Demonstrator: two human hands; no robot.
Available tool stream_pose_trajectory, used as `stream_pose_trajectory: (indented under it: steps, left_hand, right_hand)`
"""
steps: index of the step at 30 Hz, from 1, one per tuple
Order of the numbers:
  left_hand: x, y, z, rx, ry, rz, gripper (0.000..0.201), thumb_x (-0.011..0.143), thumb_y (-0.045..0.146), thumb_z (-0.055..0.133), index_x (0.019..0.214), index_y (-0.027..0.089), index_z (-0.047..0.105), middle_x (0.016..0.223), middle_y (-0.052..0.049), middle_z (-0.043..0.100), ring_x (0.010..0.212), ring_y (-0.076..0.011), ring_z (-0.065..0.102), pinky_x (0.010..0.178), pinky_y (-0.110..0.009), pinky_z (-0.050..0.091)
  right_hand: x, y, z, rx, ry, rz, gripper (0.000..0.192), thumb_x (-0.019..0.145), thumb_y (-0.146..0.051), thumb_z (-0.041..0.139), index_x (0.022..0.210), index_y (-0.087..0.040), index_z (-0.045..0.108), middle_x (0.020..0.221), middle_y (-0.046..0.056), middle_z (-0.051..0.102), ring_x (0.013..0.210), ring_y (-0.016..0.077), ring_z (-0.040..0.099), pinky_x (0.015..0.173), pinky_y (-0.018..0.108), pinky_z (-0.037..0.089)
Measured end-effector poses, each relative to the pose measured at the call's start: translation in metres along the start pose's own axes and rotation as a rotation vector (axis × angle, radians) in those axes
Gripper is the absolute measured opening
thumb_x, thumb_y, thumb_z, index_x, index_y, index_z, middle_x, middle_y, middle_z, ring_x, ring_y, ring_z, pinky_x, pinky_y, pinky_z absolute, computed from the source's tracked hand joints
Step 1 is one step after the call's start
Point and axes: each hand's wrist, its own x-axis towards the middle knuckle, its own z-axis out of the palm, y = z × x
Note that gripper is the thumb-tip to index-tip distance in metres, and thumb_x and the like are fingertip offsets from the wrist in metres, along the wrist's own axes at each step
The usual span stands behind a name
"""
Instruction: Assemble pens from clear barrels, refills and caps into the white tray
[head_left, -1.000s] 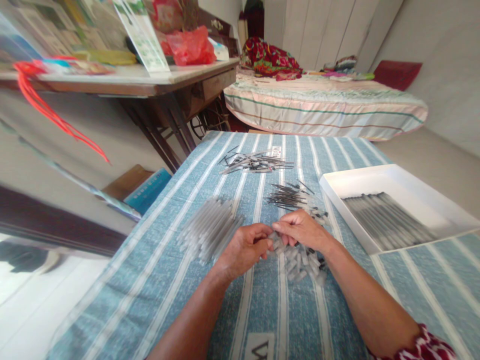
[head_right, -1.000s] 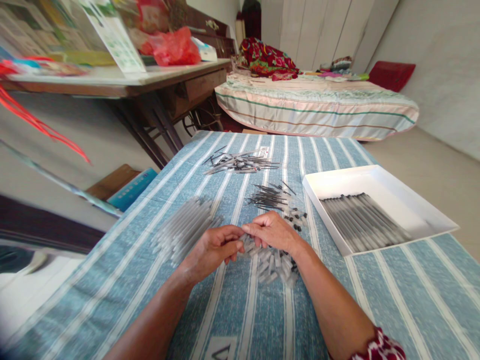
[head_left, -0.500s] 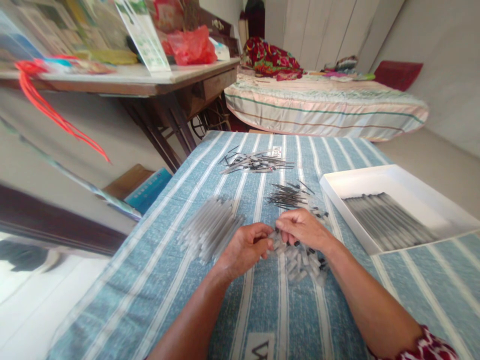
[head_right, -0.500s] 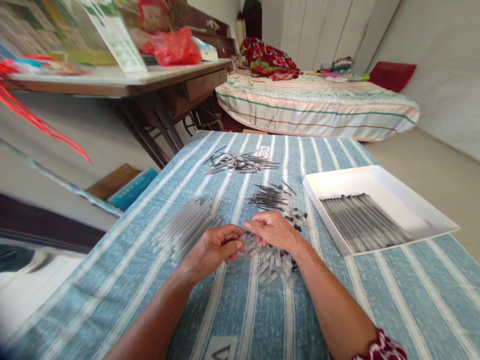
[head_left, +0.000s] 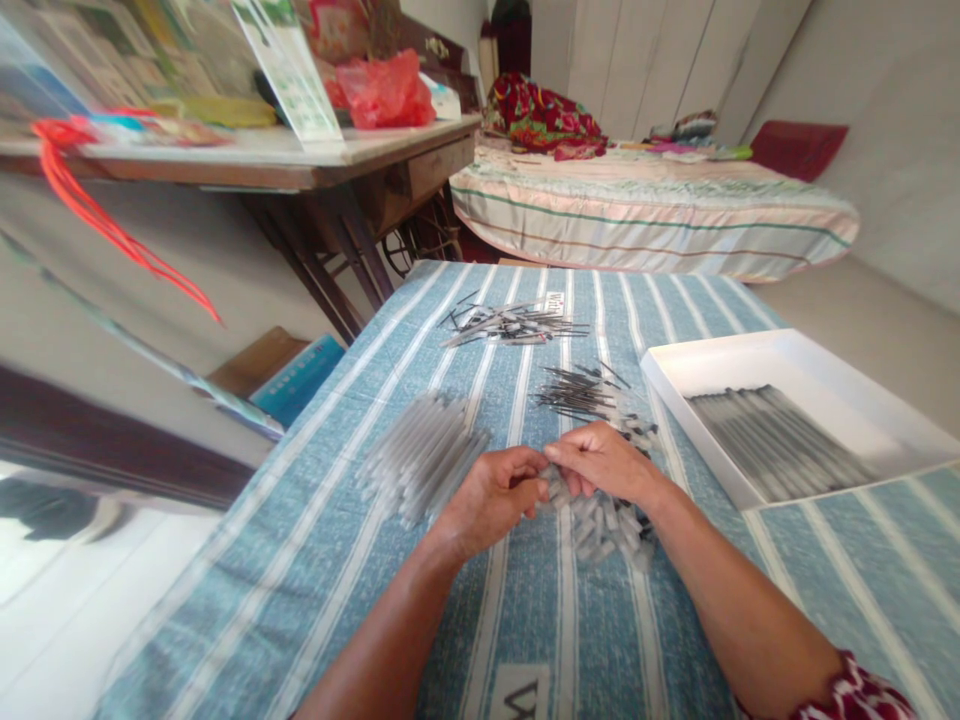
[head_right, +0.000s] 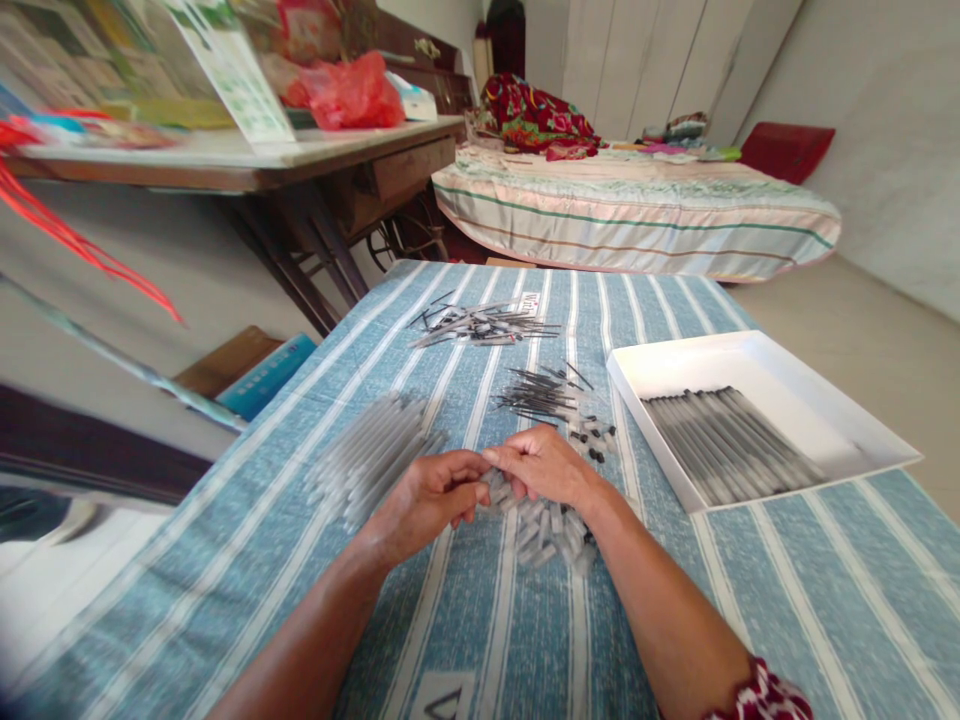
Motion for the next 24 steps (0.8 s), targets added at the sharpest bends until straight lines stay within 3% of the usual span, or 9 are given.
stream_pose_trajectory:
  steps: [2,6,11,16,20,24]
  left_hand:
    - [0.0003,-0.001,0.0004,-0.011,0.019,-0.004,0.018,0.072,0.016,0.054,0.088,0.012,0.061,0.064,0.001,0.061,0.048,-0.0078,0.05,0.046,-0.02,0.038]
    - [0.0,0.0002,0.0008,-0.002,0.009,-0.006,0.016,0.072,0.016,0.054,0.085,0.012,0.062,0.063,0.001,0.061,0.048,-0.0075,0.05,0.045,-0.019,0.037]
    - [-0.0009,0.0021,0.001,-0.007,0.016,-0.009,0.018,0.071,0.016,0.054,0.087,0.012,0.061,0.064,0.001,0.062,0.047,-0.0075,0.05,0.045,-0.019,0.038]
    - [-0.0014,0.0023,0.0012,-0.015,0.002,-0.006,0.014,0.072,0.015,0.054,0.083,0.013,0.062,0.063,0.002,0.062,0.048,-0.0072,0.05,0.044,-0.018,0.037]
    - [-0.001,0.0006,0.0012,-0.011,0.009,-0.007,0.016,0.071,0.015,0.054,0.085,0.013,0.061,0.064,0.001,0.062,0.048,-0.0075,0.05,0.045,-0.019,0.038]
    - [-0.0005,-0.0003,0.0012,-0.012,0.013,-0.01,0.014,0.072,0.016,0.054,0.084,0.013,0.061,0.062,0.002,0.061,0.047,-0.0075,0.05,0.045,-0.019,0.037]
  right_hand:
    - [0.0,0.0006,-0.0001,0.012,0.009,0.017,0.054,0.082,-0.06,0.044,0.051,-0.017,0.052,0.042,-0.002,0.053,0.036,0.0085,0.046,0.039,0.02,0.034]
    - [-0.0007,-0.0003,-0.0003,0.066,0.01,-0.007,0.041,0.075,-0.057,0.058,0.067,-0.017,0.059,0.049,-0.004,0.057,0.041,0.0094,0.05,0.041,0.019,0.036]
    - [-0.0011,-0.0021,-0.0002,0.02,0.008,0.023,0.054,0.082,-0.06,0.045,0.049,-0.017,0.051,0.042,-0.002,0.052,0.036,0.0084,0.046,0.039,0.02,0.034]
    - [-0.0015,-0.0017,-0.0008,0.051,-0.012,-0.012,0.042,0.074,-0.057,0.058,0.064,-0.017,0.058,0.049,-0.003,0.057,0.041,0.0089,0.05,0.04,0.018,0.035]
    - [-0.0012,-0.0013,-0.0001,0.016,-0.013,0.008,0.054,0.082,-0.06,0.045,0.05,-0.017,0.051,0.042,-0.002,0.053,0.037,0.008,0.046,0.039,0.019,0.034]
    - [-0.0013,-0.0013,-0.0005,0.047,-0.002,-0.006,0.046,0.078,-0.06,0.052,0.061,-0.017,0.056,0.048,-0.002,0.057,0.04,0.0087,0.049,0.04,0.018,0.034]
